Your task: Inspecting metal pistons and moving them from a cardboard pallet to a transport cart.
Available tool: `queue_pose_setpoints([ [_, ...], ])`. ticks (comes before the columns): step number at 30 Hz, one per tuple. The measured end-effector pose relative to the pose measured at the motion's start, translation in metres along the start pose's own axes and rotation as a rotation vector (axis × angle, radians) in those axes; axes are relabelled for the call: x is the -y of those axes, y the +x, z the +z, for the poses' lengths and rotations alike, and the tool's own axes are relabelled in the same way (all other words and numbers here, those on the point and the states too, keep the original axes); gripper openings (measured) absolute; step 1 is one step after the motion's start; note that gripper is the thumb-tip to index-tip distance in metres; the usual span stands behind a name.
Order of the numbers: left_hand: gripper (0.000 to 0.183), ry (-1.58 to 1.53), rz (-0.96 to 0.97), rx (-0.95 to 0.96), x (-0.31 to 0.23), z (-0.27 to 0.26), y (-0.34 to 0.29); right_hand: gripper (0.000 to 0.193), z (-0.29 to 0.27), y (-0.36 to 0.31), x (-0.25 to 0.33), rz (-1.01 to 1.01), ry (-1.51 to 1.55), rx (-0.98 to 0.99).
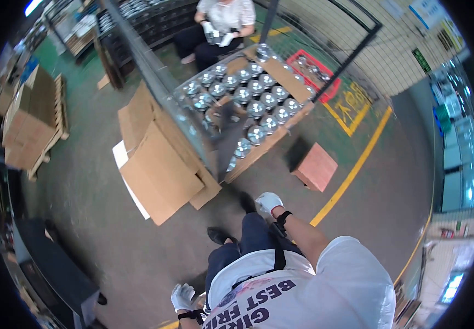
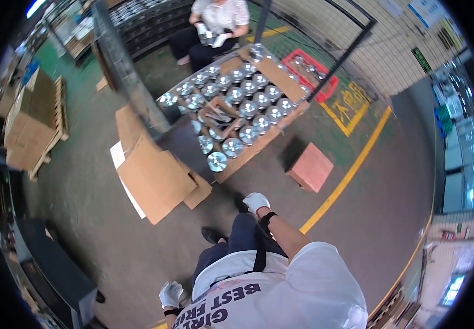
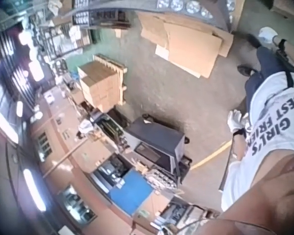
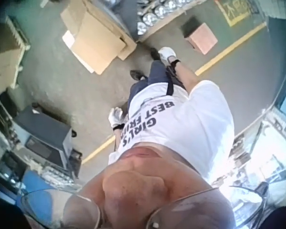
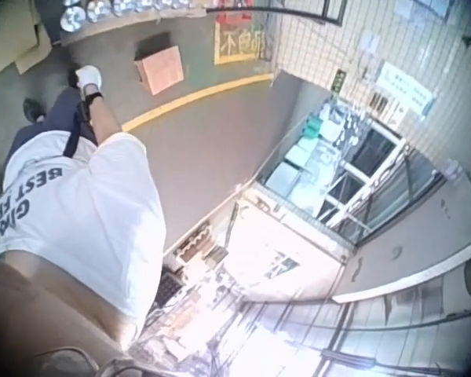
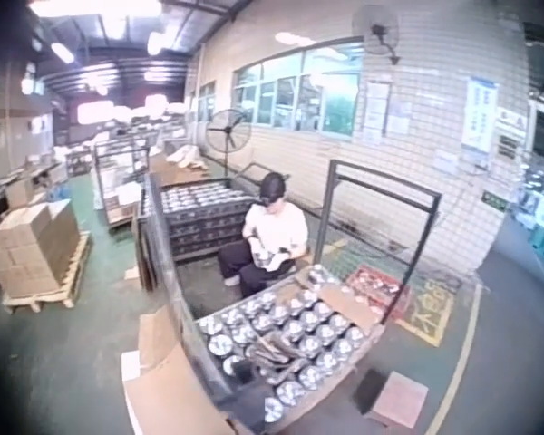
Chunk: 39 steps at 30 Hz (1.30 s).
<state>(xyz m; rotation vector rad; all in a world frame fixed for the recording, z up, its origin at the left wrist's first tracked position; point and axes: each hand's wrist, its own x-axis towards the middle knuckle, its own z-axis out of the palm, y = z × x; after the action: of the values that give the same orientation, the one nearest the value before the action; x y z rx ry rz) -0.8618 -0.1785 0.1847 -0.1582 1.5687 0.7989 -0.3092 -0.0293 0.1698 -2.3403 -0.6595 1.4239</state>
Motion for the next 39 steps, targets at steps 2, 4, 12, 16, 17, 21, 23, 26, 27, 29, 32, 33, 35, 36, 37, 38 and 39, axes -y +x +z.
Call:
queue_pose_setpoints([
  [2, 0.038, 0.022, -0.035, 0.083, -0.006, 0.024, 0.017, 0.019, -0.035, -0.005, -0.009, -0.017, 0.098, -0.049],
  [4, 0.043, 0.099, -0.079, 0.103, -0.007, 0.053, 0.026, 0.016, -0.069, -0.005, -0.014, -0.044, 0.187, -0.088],
  [12, 0.04, 0.407, 0.017, 0.12, 0.02, 0.237, 0.02, 0.02, -0.208, 0.063, -0.06, 0.033, 0.463, -0.094],
  [16, 0.042, 0.556, -0.044, 0.127, 0.032, 0.333, -0.006, 0.019, -0.267, 0.096, -0.073, 0.075, 0.563, -0.107],
  [17, 0.043, 0.634, -0.012, 0.142, 0.031, 0.366, -0.019, 0.02, -0.286, 0.104, -0.08, 0.105, 0.588, -0.126],
  [21, 0.041, 0.786, 0.18, 0.288, 0.03, 0.452, -0.053, 0.023, -0.333, 0.128, -0.092, 0.111, 0.53, -0.143],
  [23, 0.04, 0.816, 0.176, 0.303, 0.028, 0.482, -0.065, 0.022, -0.346, 0.136, -0.085, 0.108, 0.487, -0.148],
  [26, 0.039, 0.899, 0.188, 0.353, 0.022, 0.521, -0.051, 0.019, -0.362, 0.142, -0.064, 0.076, 0.535, -0.166],
  [27, 0.039, 0.959, 0.203, 0.374, 0.019, 0.525, -0.045, 0.022, -0.365, 0.146, -0.062, -0.083, 0.293, -0.191],
  [29, 0.039, 1.006, 0.229, 0.349, 0.015, 0.544, -0.028, 0.025, -0.367, 0.15, -0.036, -0.046, 0.388, -0.176],
  [32, 0.04, 1.033, 0.304, 0.412, 0.011, 0.576, -0.012, 0.023, -0.378, 0.148, -0.012, -0.06, 0.37, -0.115],
  [33, 0.041, 1.01, 0.314, 0.44, 0.011, 0.592, -0.014, 0.023, -0.385, 0.149, -0.007, -0.06, 0.356, -0.114],
  [35, 0.04, 0.994, 0.317, 0.442, 0.012, 0.617, -0.021, 0.023, -0.402, 0.157, 0.002, 0.019, 0.304, -0.095],
  [36, 0.04, 0.99, 0.325, 0.448, 0.013, 0.626, -0.025, 0.022, -0.408, 0.163, 0.007, 0.011, 0.255, -0.094],
  [37, 0.04, 0.971, 0.32, 0.437, 0.015, 0.629, -0.023, 0.022, -0.412, 0.171, 0.017, 0.006, 0.236, -0.083],
  [38, 0.039, 0.979, 0.337, 0.418, 0.018, 0.633, -0.021, 0.021, -0.416, 0.179, 0.027, 0.021, 0.236, -0.068],
  [39, 0.039, 0.986, 0.353, 0.397, 0.022, 0.637, -0.019, 0.019, -0.422, 0.189, 0.037, 0.036, 0.233, -0.052],
])
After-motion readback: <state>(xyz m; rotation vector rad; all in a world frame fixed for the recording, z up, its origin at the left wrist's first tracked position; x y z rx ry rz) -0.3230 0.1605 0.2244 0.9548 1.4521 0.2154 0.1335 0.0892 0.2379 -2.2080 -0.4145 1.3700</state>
